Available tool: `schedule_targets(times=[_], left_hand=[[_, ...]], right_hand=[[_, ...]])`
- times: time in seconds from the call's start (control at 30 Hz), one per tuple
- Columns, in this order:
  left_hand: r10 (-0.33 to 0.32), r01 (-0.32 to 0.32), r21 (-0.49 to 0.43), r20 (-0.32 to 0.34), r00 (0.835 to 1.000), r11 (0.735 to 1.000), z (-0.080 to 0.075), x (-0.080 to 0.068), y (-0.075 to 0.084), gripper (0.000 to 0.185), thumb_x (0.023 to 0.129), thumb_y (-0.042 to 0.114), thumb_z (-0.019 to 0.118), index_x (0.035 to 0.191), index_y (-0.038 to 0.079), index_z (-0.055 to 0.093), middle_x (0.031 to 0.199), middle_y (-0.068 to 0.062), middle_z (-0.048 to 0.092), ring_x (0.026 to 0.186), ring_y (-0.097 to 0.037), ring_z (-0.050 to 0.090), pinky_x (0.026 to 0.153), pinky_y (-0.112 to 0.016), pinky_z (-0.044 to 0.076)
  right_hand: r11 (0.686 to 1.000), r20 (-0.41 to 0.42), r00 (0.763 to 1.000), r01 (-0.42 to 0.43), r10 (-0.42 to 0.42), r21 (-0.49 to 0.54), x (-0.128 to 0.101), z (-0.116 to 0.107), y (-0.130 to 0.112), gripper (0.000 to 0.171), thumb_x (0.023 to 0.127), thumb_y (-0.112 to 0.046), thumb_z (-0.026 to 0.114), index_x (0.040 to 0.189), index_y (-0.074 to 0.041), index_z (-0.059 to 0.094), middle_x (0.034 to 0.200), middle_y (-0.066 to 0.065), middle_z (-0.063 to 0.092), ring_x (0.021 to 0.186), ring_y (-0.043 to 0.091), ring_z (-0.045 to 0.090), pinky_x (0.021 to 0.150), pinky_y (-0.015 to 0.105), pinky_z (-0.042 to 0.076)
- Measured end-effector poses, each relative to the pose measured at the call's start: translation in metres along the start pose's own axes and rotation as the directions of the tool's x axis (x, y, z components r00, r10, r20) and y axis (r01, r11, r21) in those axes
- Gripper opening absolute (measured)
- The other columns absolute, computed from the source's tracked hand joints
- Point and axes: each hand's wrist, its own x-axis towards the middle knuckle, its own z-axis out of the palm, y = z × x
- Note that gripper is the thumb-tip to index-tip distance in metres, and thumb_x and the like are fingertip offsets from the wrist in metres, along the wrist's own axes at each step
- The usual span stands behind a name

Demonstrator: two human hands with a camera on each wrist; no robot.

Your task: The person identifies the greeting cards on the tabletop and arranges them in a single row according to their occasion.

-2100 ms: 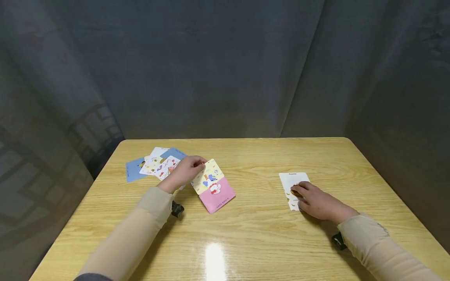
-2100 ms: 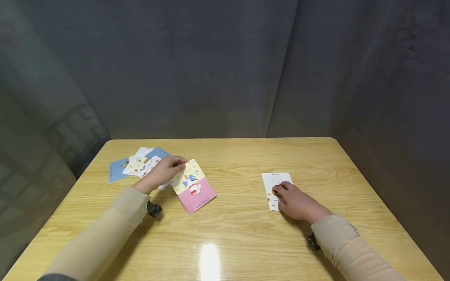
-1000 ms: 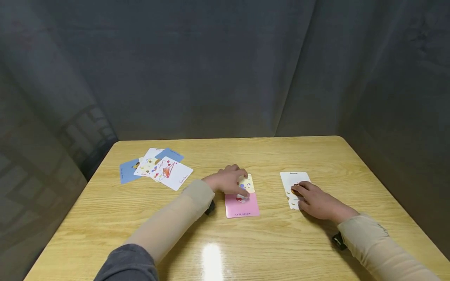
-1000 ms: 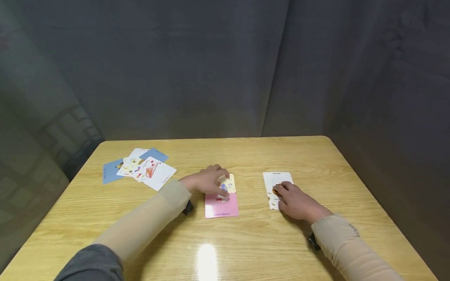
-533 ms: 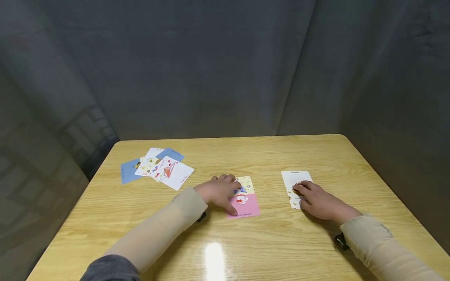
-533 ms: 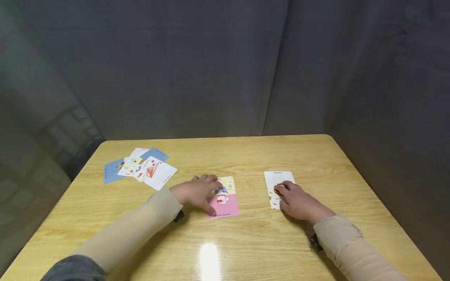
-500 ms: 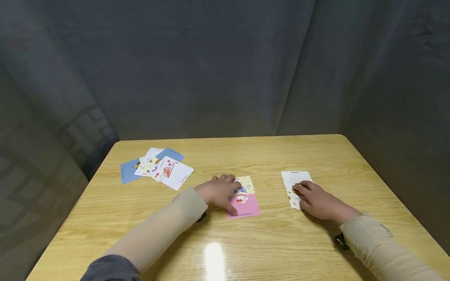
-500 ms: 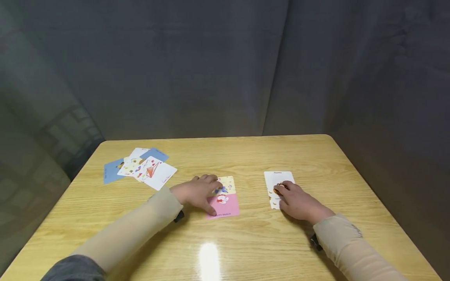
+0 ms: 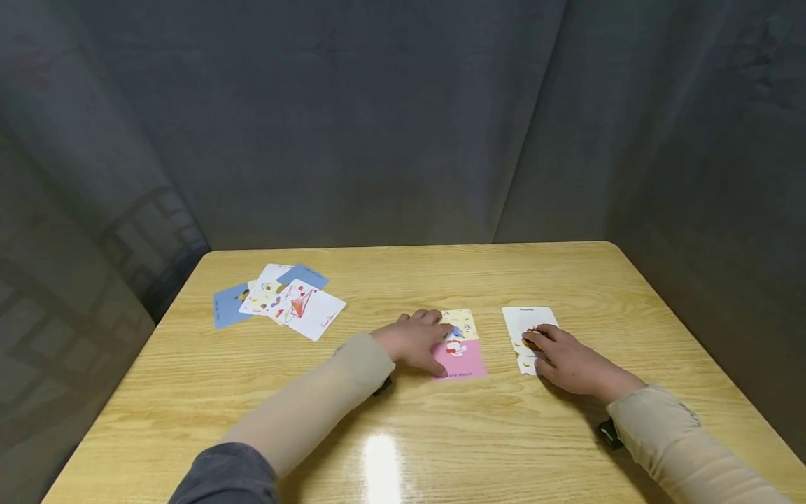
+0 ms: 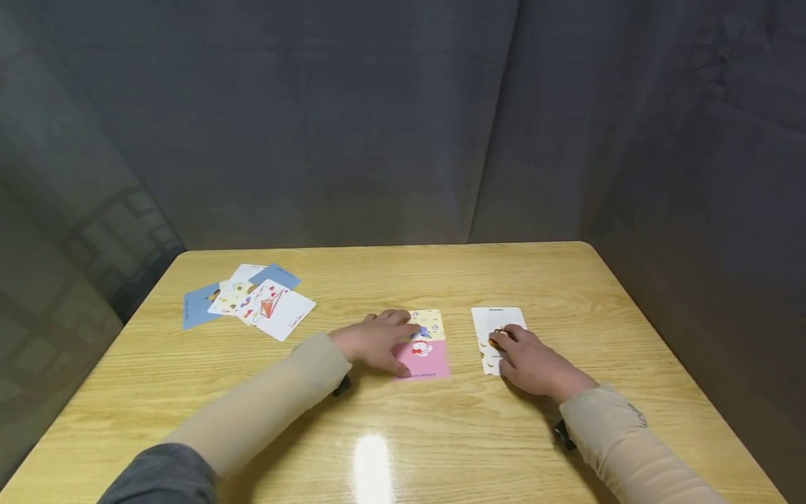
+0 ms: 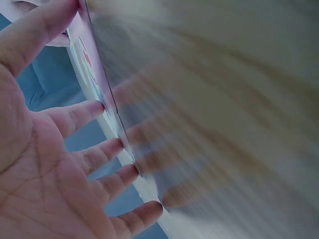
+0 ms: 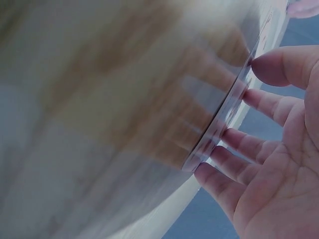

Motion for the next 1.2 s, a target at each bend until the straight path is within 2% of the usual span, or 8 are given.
schedule_targets(times=[0.2, 0.37, 0.53, 0.83, 1.0, 1.2], left_hand=[[0.013, -0.014, 0.02, 0.011, 1.0, 1.0, 0.001, 0.012, 0.01, 0.086, 0.092, 0.05, 0.075, 0.163, 0.022, 0.034, 0.17, -0.005, 0.022, 0.156, -0.027, 0.017, 0.12, -0.057, 0.02], [0.003, -0.003, 0.024, 0.013, 1.0, 1.0, -0.001, 0.015, 0.02, 0.086, 0.093, 0.05, 0.073, 0.163, 0.02, 0.033, 0.17, -0.005, 0.021, 0.156, -0.028, 0.016, 0.121, -0.056, 0.019], [-0.006, 0.006, 0.066, 0.005, 1.0, 0.998, -0.001, 0.018, 0.028, 0.086, 0.094, 0.053, 0.071, 0.163, 0.019, 0.034, 0.17, -0.006, 0.021, 0.156, -0.028, 0.018, 0.121, -0.055, 0.02], [-0.023, 0.023, 0.082, -0.004, 1.0, 0.996, 0.001, 0.022, 0.033, 0.084, 0.092, 0.055, 0.072, 0.161, 0.022, 0.038, 0.169, -0.004, 0.024, 0.155, -0.027, 0.021, 0.12, -0.054, 0.023], [-0.018, 0.018, 0.047, 0.0, 1.0, 0.999, 0.001, 0.022, 0.032, 0.086, 0.092, 0.055, 0.073, 0.162, 0.022, 0.036, 0.17, -0.004, 0.023, 0.155, -0.026, 0.019, 0.12, -0.054, 0.022], [-0.004, 0.004, -0.076, 0.002, 1.0, 0.997, -0.001, 0.018, 0.027, 0.099, 0.089, 0.061, 0.074, 0.166, 0.025, 0.024, 0.172, -0.004, 0.015, 0.157, -0.021, 0.011, 0.122, -0.054, 0.016]], right_hand=[[1.0, -0.003, 1.0, -0.001, 0.001, -0.004, 0.001, -0.001, -0.002, 0.044, 0.099, -0.011, 0.06, 0.138, 0.01, 0.056, 0.137, 0.034, 0.048, 0.125, 0.055, 0.049, 0.099, 0.065, 0.043], [1.0, 0.004, 1.0, -0.006, 0.006, -0.008, 0.002, -0.002, -0.003, 0.045, 0.098, -0.011, 0.061, 0.138, 0.01, 0.056, 0.137, 0.034, 0.047, 0.125, 0.055, 0.049, 0.099, 0.064, 0.043], [1.0, 0.007, 1.0, 0.001, -0.001, -0.016, 0.001, -0.003, 0.0, 0.045, 0.098, -0.012, 0.063, 0.137, 0.009, 0.057, 0.136, 0.032, 0.049, 0.124, 0.053, 0.05, 0.099, 0.063, 0.044], [1.0, 0.015, 1.0, 0.0, 0.0, -0.02, 0.001, -0.004, -0.001, 0.046, 0.096, -0.013, 0.066, 0.137, 0.008, 0.058, 0.134, 0.031, 0.05, 0.122, 0.05, 0.052, 0.097, 0.062, 0.045], [0.999, 0.015, 1.0, -0.014, 0.015, -0.032, 0.002, -0.007, -0.002, 0.048, 0.095, -0.012, 0.066, 0.137, 0.007, 0.057, 0.132, 0.028, 0.051, 0.119, 0.048, 0.052, 0.096, 0.061, 0.045], [1.0, -0.008, 1.0, -0.007, 0.007, -0.023, 0.004, -0.008, -0.012, 0.048, 0.094, -0.011, 0.068, 0.137, 0.006, 0.057, 0.14, 0.034, 0.045, 0.126, 0.054, 0.046, 0.099, 0.065, 0.042]])
